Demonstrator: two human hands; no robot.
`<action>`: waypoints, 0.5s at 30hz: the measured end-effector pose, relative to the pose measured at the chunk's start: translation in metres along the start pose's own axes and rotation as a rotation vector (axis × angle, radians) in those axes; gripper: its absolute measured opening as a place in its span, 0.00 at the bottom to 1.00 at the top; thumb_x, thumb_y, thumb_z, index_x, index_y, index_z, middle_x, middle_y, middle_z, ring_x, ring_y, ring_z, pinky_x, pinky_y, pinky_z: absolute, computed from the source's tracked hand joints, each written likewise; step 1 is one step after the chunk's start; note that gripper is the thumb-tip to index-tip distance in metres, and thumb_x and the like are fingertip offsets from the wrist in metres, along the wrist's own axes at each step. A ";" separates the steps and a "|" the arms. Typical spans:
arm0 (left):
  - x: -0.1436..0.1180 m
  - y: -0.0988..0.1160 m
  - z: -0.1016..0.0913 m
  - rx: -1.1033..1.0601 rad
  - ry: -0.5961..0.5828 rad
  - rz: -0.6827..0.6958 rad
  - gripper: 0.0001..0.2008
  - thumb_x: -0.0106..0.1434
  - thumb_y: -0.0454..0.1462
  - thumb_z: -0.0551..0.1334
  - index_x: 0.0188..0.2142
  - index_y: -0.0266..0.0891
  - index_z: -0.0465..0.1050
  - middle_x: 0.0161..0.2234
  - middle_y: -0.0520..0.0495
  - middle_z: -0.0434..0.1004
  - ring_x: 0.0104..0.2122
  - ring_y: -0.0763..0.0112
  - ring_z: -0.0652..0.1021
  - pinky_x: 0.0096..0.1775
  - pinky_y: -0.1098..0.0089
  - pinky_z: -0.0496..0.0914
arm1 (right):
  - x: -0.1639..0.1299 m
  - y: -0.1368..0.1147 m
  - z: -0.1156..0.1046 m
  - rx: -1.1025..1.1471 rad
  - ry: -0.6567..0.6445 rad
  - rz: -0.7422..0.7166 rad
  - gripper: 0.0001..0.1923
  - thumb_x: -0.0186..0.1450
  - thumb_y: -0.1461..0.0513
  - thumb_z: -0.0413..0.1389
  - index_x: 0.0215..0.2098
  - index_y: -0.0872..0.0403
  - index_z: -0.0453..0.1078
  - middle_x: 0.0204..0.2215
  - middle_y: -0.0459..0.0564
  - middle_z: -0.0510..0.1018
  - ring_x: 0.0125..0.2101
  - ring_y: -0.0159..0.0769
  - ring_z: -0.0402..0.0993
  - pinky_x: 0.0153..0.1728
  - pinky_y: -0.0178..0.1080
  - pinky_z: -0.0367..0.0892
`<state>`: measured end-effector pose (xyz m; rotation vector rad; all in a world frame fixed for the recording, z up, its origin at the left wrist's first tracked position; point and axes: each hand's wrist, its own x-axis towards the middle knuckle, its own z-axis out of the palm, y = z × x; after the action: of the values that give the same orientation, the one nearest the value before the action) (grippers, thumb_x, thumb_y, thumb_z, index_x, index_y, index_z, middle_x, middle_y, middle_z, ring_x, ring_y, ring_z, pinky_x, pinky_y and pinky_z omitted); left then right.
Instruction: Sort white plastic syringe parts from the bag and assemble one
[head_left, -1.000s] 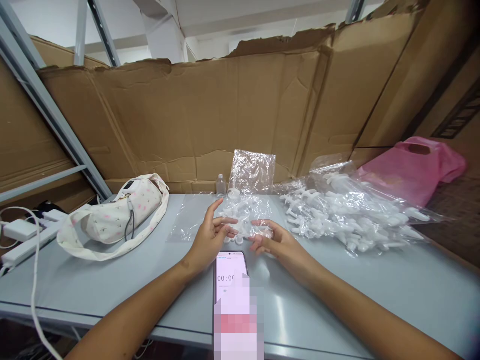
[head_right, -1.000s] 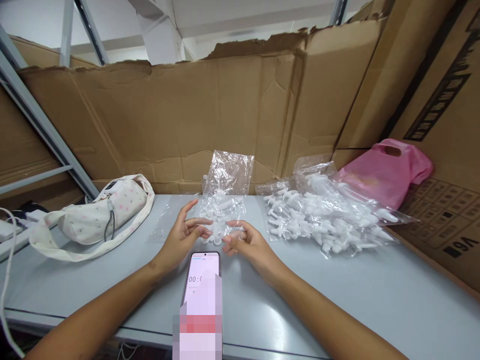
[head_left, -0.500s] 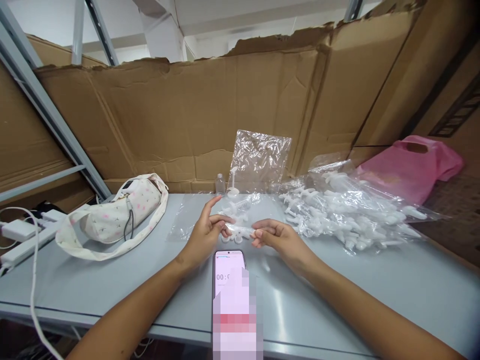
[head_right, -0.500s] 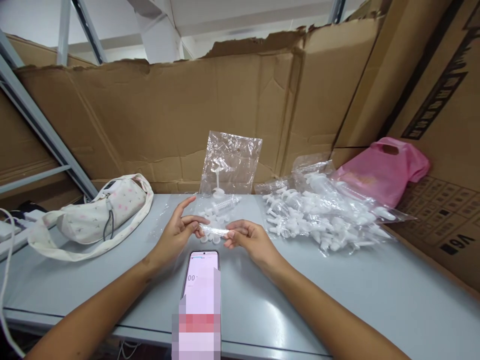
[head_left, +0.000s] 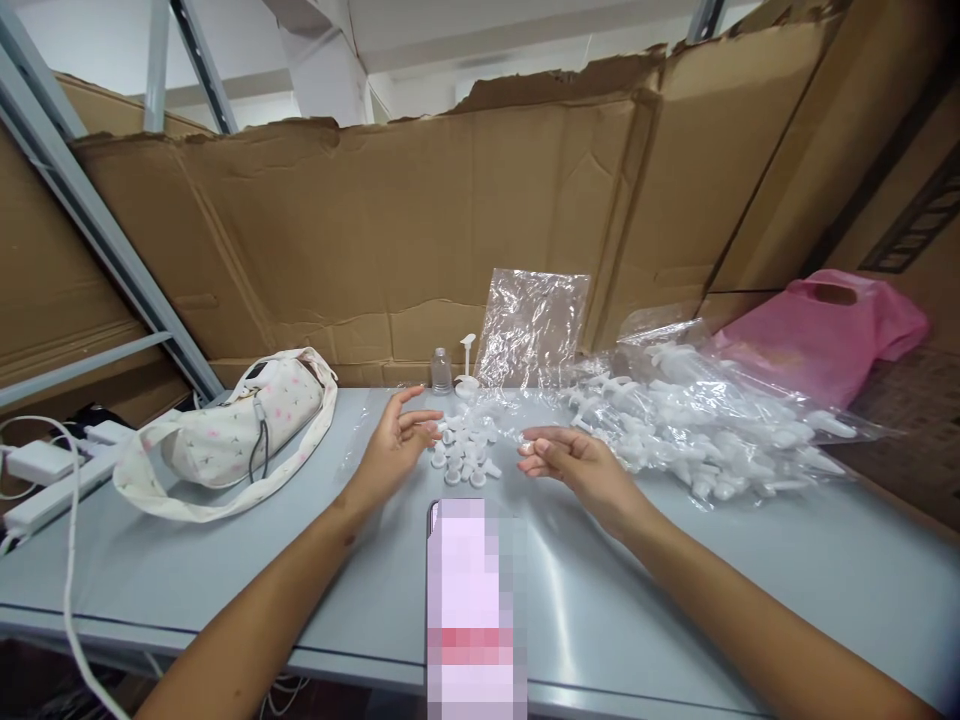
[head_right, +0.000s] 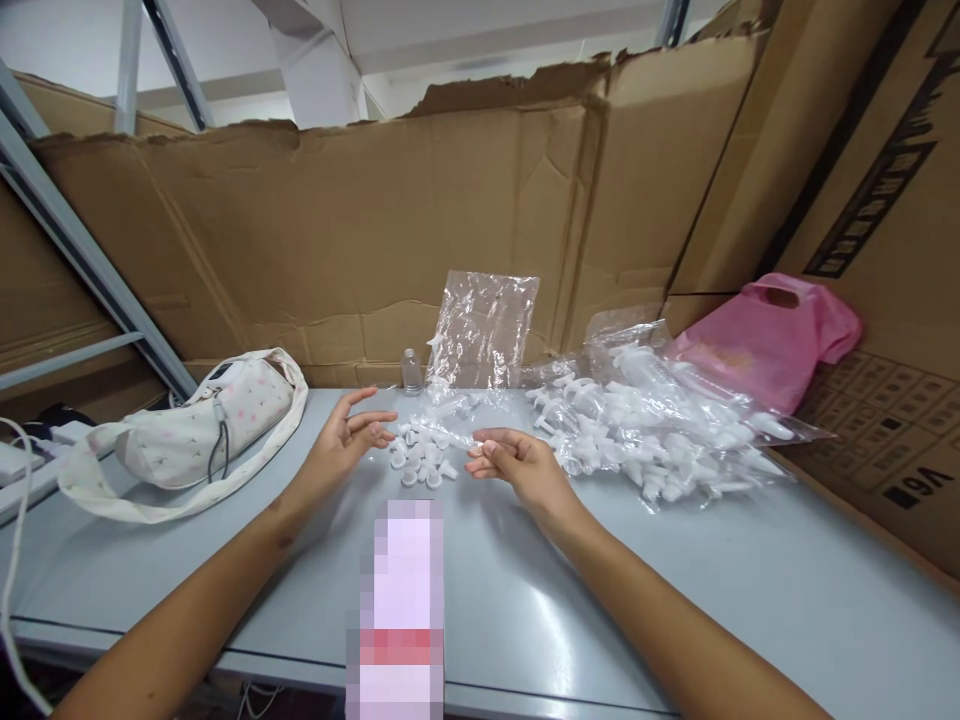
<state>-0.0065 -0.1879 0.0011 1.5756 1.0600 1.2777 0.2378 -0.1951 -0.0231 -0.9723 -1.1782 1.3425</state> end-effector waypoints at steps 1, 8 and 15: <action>-0.002 -0.001 0.004 -0.014 -0.051 -0.040 0.26 0.60 0.41 0.60 0.55 0.42 0.53 0.46 0.41 0.71 0.37 0.70 0.76 0.43 0.64 0.68 | -0.002 0.000 0.003 -0.011 -0.007 0.006 0.20 0.49 0.51 0.65 0.34 0.56 0.72 0.28 0.51 0.78 0.28 0.38 0.77 0.38 0.45 0.72; -0.009 0.000 0.017 -0.092 -0.150 -0.119 0.31 0.56 0.42 0.64 0.56 0.42 0.53 0.35 0.48 0.72 0.33 0.71 0.75 0.39 0.66 0.69 | -0.012 0.002 0.020 -0.119 -0.092 0.013 0.20 0.51 0.50 0.62 0.35 0.56 0.72 0.24 0.49 0.78 0.26 0.36 0.76 0.35 0.43 0.71; -0.007 -0.004 0.012 -0.045 -0.137 -0.068 0.28 0.57 0.37 0.61 0.56 0.41 0.53 0.30 0.52 0.71 0.29 0.74 0.73 0.34 0.70 0.67 | -0.015 0.000 0.023 -0.169 -0.100 0.038 0.20 0.52 0.49 0.61 0.36 0.55 0.71 0.23 0.49 0.79 0.27 0.37 0.77 0.37 0.44 0.70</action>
<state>0.0045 -0.1941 -0.0062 1.5565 0.9841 1.1240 0.2176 -0.2128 -0.0196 -1.0623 -1.3730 1.3514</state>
